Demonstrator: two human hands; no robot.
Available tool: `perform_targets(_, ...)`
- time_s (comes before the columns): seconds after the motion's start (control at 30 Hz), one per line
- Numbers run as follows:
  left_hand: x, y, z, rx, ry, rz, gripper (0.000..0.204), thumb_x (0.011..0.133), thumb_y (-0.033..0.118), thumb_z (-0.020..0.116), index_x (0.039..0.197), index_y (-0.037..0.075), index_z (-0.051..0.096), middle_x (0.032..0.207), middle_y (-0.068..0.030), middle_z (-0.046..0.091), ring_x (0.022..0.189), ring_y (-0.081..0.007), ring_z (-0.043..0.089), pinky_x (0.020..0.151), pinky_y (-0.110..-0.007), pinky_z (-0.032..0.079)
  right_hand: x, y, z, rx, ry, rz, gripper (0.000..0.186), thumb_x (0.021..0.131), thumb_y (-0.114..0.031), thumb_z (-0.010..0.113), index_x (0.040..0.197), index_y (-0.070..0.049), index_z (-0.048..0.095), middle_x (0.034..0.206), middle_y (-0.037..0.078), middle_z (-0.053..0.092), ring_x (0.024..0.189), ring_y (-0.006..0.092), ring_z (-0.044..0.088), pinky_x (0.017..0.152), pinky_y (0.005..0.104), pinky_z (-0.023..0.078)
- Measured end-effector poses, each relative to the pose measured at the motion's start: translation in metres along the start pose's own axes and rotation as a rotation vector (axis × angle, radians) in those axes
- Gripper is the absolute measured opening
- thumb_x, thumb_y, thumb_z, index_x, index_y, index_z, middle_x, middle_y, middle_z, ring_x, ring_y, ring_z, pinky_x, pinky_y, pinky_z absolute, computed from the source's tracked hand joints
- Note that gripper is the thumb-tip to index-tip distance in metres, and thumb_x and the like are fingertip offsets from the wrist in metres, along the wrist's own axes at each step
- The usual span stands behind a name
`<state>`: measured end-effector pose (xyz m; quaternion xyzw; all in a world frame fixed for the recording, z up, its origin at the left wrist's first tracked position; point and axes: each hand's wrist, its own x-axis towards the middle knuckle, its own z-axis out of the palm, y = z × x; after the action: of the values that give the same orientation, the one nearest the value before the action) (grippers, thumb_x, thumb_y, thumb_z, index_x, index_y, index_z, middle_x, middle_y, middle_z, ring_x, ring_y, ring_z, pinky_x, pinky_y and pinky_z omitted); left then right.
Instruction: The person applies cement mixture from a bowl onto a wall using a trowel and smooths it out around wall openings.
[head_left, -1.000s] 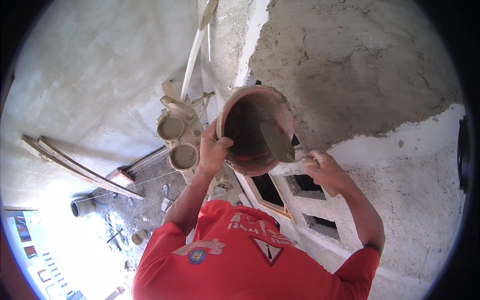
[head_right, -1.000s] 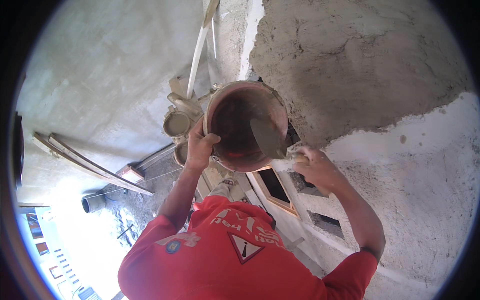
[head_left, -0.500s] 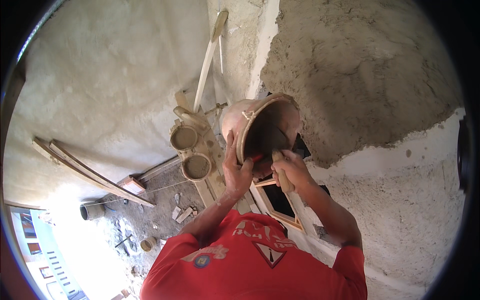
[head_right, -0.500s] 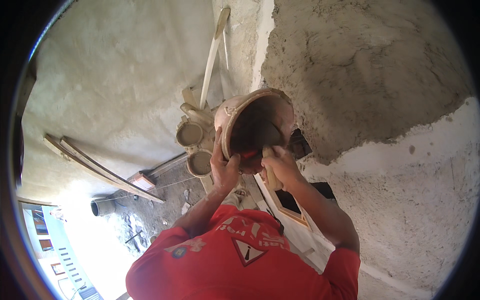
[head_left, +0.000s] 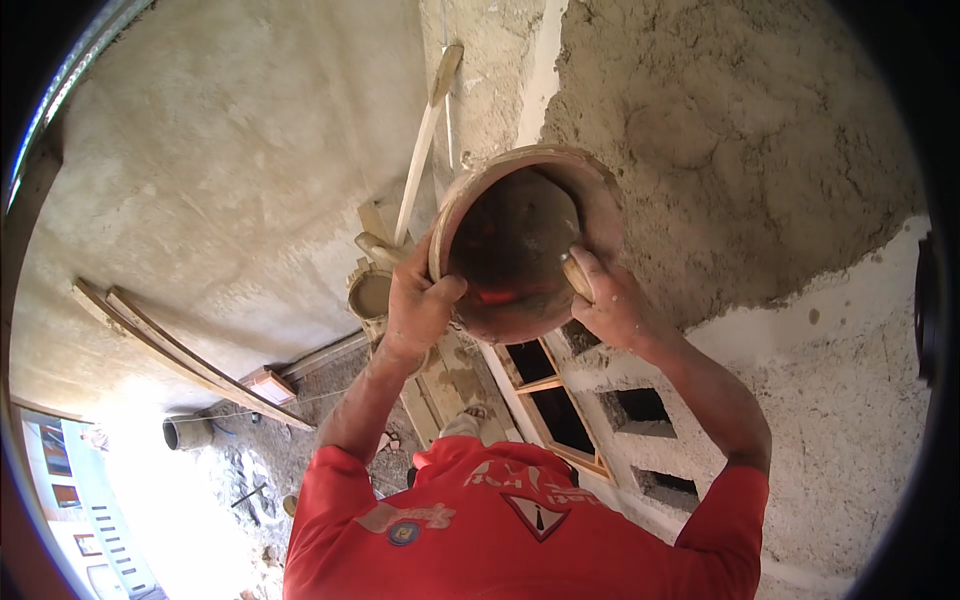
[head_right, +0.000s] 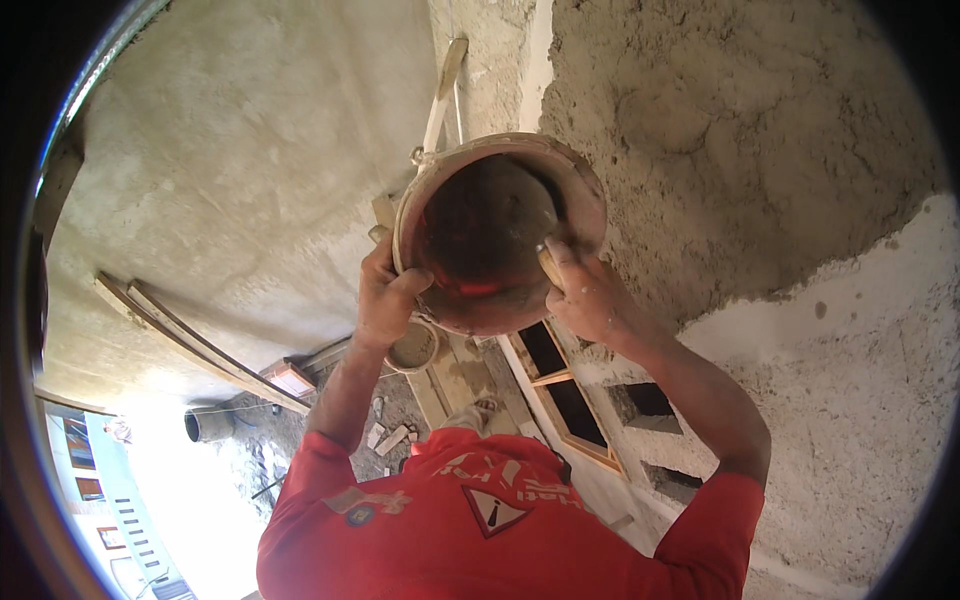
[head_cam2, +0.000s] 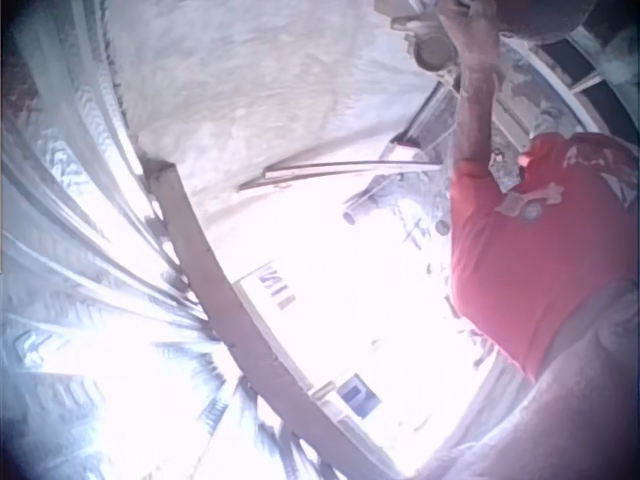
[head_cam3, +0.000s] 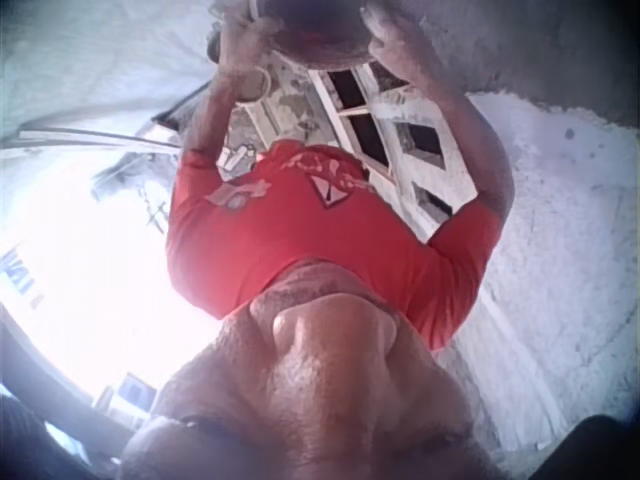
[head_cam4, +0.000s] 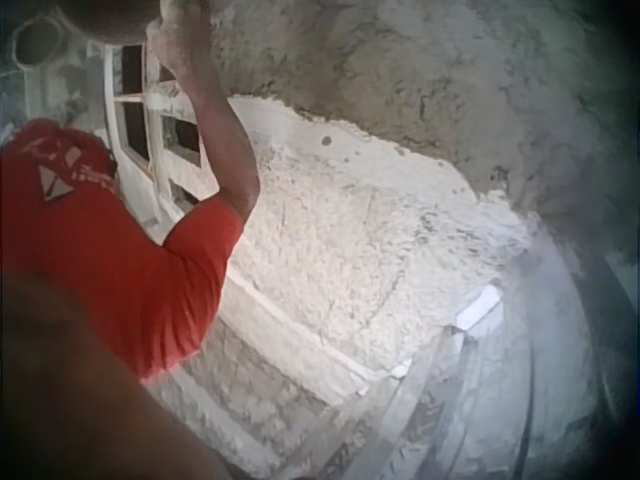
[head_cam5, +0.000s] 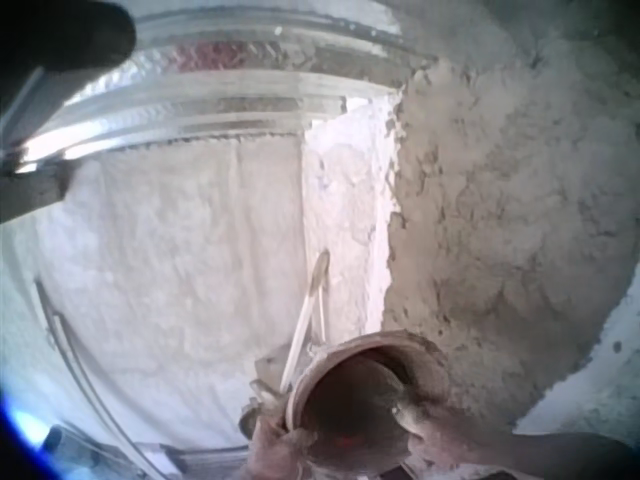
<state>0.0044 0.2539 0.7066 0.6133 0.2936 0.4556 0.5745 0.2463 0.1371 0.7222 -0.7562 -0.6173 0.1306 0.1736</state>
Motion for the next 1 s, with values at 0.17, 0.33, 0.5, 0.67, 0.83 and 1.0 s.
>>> perform_targets(0.17, 0.017, 0.012, -0.007, -0.001, -0.15, 0.075, 0.05, 0.073, -0.001, 0.054, 0.123, -0.004, 0.061, 0.102, -0.0031, 0.066, 0.09, -0.0117, 0.061, 0.082, -0.028, 0.05, -0.001, -0.021, -0.02, -0.547, -0.179, -0.464, 0.053, 0.089, -0.005, 0.058, 0.139, 0.006, 0.047, 0.103, 0.029, 0.064, 0.078, 0.0388, 0.072, 0.067, 0.043, 0.061)
perform_targets(0.33, 0.011, -0.013, -0.008, -0.089, -0.131, -0.017, 0.054, 0.074, -0.003, 0.054, 0.128, -0.004, 0.059, 0.103, -0.0031, 0.066, 0.093, -0.0114, 0.06, 0.083, -0.028, 0.049, -0.023, 0.004, -0.024, -0.771, -0.359, -0.644, 0.052, 0.09, -0.006, 0.057, 0.138, 0.008, 0.046, 0.104, 0.03, 0.064, 0.073, 0.0345, 0.072, 0.061, 0.0383, 0.06)
perform_targets(0.5, -0.003, -0.024, 0.006, -0.002, -0.192, -0.001, 0.057, 0.074, -0.003, 0.054, 0.131, -0.004, 0.058, 0.11, -0.0039, 0.067, 0.097, -0.0121, 0.062, 0.087, -0.027, 0.049, -0.03, 0.004, -0.046, -0.729, -0.262, -0.413, 0.052, 0.088, -0.006, 0.058, 0.137, 0.008, 0.048, 0.107, 0.032, 0.064, 0.074, 0.0339, 0.073, 0.062, 0.0373, 0.061)
perform_targets(0.67, 0.0, -0.029, 0.018, -0.054, -0.178, -0.012, 0.063, 0.072, -0.004, 0.052, 0.134, -0.002, 0.058, 0.116, -0.0082, 0.068, 0.109, -0.016, 0.06, 0.1, -0.029, 0.044, -0.044, 0.019, 0.004, -0.727, -0.324, -0.362, 0.056, 0.093, -0.006, 0.05, 0.146, 0.004, 0.037, 0.119, 0.038, 0.057, 0.07, 0.0396, 0.07, 0.059, 0.0441, 0.058)
perform_targets(0.83, -0.006, -0.043, 0.021, -0.021, -0.143, -0.053, 0.064, 0.071, -0.004, 0.051, 0.135, -0.002, 0.058, 0.12, -0.0099, 0.068, 0.115, -0.0177, 0.06, 0.103, -0.03, 0.043, -0.068, 0.019, -0.019, -0.638, -0.444, -0.33, 0.053, 0.091, -0.009, 0.052, 0.14, 0.006, 0.042, 0.114, 0.035, 0.059, 0.077, 0.0412, 0.07, 0.065, 0.0479, 0.058)
perform_targets(1.0, -0.014, -0.05, 0.036, 0.062, -0.155, -0.006, 0.065, 0.071, -0.003, 0.052, 0.136, -0.003, 0.056, 0.127, -0.0168, 0.066, 0.123, -0.023, 0.059, 0.107, -0.033, 0.042, -0.072, 0.015, -0.055, -0.887, 0.004, -0.42, 0.049, 0.089, -0.011, 0.056, 0.134, 0.006, 0.049, 0.11, 0.027, 0.063, 0.08, 0.039, 0.07, 0.066, 0.0446, 0.058)
